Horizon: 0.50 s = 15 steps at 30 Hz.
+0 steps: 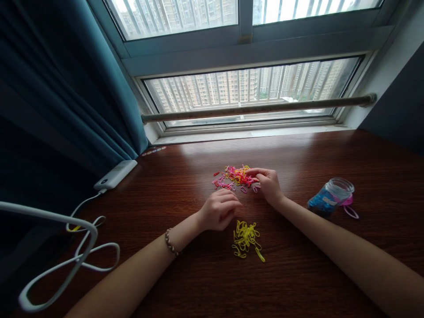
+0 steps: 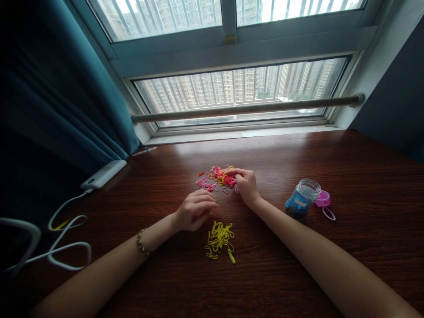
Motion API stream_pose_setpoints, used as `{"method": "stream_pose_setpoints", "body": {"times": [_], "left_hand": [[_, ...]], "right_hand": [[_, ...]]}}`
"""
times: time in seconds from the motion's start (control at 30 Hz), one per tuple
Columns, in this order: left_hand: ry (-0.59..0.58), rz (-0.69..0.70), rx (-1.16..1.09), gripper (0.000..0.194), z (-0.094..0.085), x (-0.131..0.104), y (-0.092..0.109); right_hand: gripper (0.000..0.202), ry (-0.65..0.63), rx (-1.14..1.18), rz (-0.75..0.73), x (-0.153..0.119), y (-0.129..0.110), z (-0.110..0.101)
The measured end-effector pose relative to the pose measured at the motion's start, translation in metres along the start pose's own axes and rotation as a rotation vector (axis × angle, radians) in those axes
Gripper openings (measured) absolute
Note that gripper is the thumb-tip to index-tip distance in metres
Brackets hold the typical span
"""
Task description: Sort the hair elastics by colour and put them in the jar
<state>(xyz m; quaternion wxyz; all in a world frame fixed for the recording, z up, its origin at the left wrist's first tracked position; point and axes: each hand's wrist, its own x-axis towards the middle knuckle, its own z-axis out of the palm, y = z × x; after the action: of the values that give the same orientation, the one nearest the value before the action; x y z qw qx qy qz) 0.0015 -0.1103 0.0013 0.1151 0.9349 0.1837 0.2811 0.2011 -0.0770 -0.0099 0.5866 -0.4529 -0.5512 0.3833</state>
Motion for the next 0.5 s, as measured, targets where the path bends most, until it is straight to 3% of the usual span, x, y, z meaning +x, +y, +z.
{"method": "stream_pose_setpoints", "body": {"times": [0.07, 0.13, 0.2, 0.27, 0.33, 0.43, 0.5], "left_hand": [[0.156, -0.128, 0.103, 0.025, -0.003, -0.001, -0.015], [0.218, -0.262, 0.210, 0.026, -0.004, -0.001, -0.028], [0.167, -0.371, 0.290, 0.032, -0.003, 0.000, -0.039], [0.071, -0.445, 0.322, 0.039, -0.001, 0.001, -0.045], [-0.005, -0.480, 0.313, 0.043, 0.002, 0.001, -0.048], [-0.047, -0.493, 0.281, 0.045, 0.005, 0.001, -0.050], [-0.049, -0.505, 0.267, 0.044, 0.005, 0.000, -0.051]], "right_hand": [[0.028, -0.194, 0.117, 0.006, -0.003, -0.009, 0.001], [0.028, -0.523, 0.163, 0.022, -0.008, -0.019, 0.002], [0.029, -0.886, 0.143, 0.062, -0.013, -0.027, 0.004], [0.028, -1.092, 0.078, 0.072, -0.018, -0.030, 0.006], [0.029, -1.018, -0.019, -0.005, -0.019, -0.027, 0.008], [0.030, -0.544, -0.292, -0.242, -0.014, -0.013, 0.008], [0.030, -0.313, -0.527, -0.383, -0.010, -0.003, 0.006]]}}
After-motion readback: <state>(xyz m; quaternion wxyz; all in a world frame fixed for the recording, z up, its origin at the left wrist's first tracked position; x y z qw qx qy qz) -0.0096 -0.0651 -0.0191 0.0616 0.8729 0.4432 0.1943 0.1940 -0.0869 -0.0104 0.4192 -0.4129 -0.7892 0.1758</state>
